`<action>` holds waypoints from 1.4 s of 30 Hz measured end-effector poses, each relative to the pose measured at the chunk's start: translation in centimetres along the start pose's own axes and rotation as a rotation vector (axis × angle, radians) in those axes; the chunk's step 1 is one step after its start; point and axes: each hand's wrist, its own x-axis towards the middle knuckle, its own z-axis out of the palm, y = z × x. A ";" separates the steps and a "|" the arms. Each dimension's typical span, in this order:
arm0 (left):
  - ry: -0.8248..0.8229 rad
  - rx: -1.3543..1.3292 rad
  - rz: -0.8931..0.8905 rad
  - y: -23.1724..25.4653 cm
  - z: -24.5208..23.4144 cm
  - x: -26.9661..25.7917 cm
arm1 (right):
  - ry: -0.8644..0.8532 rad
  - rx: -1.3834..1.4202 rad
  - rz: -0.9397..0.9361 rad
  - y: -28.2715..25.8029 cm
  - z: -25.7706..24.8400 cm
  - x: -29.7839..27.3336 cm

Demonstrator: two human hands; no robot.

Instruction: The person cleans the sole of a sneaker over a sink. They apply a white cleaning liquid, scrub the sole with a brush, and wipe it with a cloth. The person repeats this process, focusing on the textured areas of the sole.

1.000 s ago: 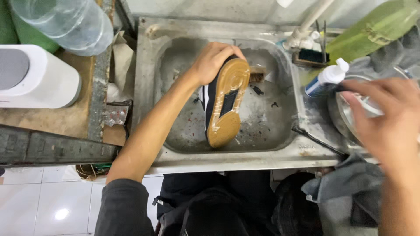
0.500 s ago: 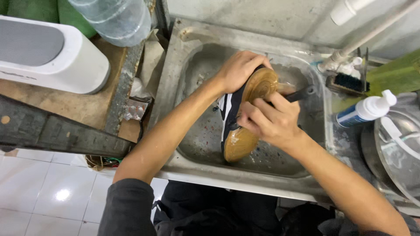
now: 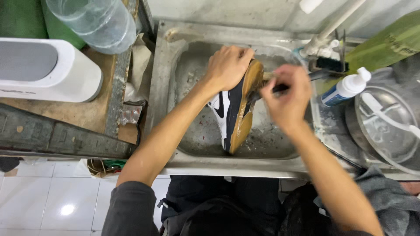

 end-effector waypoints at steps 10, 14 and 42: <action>0.020 0.029 -0.043 0.8 -1.7 -1.2 | 0.051 0.072 -0.049 0.0 1.9 -0.3; 0.107 -0.061 -0.007 -0.3 -1.8 -0.9 | 0.066 0.005 -0.109 3.3 2.6 -0.1; 0.111 -0.068 0.006 0.1 -1.6 -1.2 | 0.032 0.110 0.015 0.2 2.4 -2.0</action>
